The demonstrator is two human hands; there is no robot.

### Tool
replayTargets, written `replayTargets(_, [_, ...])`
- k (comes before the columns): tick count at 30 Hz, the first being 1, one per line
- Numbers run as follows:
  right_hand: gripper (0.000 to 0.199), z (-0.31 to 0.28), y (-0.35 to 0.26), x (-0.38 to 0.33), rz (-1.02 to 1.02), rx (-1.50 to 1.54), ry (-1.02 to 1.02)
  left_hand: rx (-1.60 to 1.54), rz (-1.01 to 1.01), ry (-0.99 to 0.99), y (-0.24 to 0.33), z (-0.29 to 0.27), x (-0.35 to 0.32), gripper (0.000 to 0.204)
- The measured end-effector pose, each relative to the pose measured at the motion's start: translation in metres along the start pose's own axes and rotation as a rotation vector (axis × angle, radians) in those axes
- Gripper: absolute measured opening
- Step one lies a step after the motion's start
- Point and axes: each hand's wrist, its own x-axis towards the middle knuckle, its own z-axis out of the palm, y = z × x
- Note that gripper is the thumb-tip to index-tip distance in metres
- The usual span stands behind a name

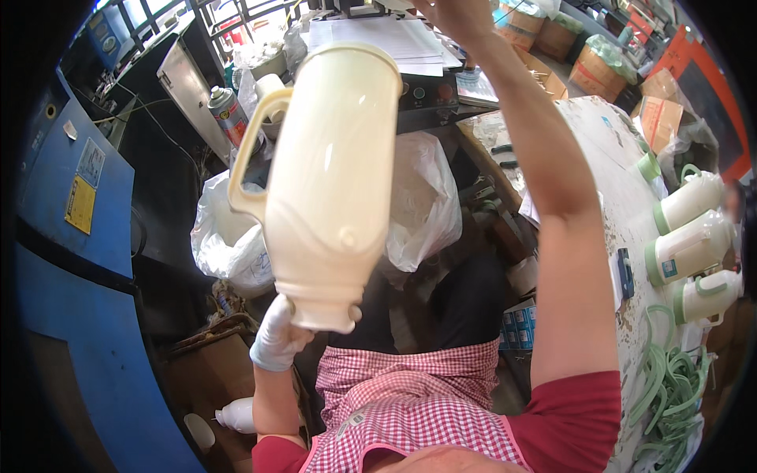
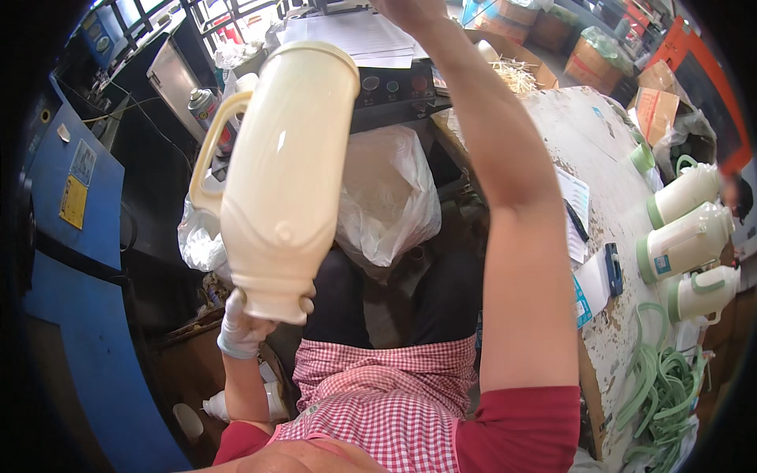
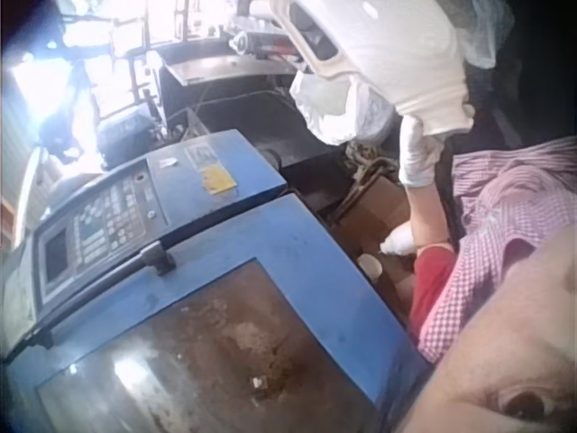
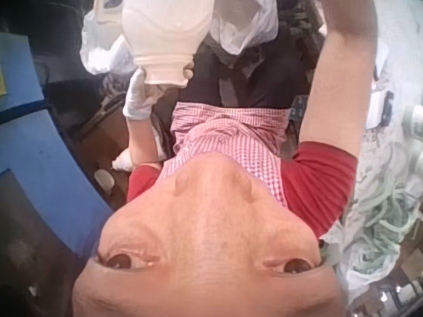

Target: The person assembles white plastic containers by attaching green handles, applying blue labels, and inserting white caps. The person handles each container one at a time, repeating the sequence of attaching the handle, labeling, and capping.

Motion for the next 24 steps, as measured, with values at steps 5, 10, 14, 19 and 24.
replayTargets(5, [0.037, -0.17, -0.034, -0.046, 0.055, 0.0, -0.026, 0.09, 0.138, 0.039, 0.054, 0.037, 0.028, 0.089])
replayTargets(10, [0.066, -0.369, -0.064, -0.076, 0.216, -0.066, -0.026, 0.148, 0.369, -0.027, 0.085, 0.101, 0.096, 0.072])
replayTargets(14, [0.029, -0.351, -0.04, -0.104, 0.657, 0.21, -0.076, 0.051, 0.487, -0.448, 0.097, 0.179, 0.191, 0.049])
replayTargets(19, [0.025, -0.226, -0.036, -0.143, 0.796, 0.467, -0.489, -0.089, 0.504, -0.358, 0.136, 0.233, 0.328, 0.036])
replayTargets(24, [0.057, -0.071, -0.009, -0.167, 1.034, 0.582, -0.815, 0.772, 0.669, 0.072, 0.173, 0.164, 0.395, 0.036])
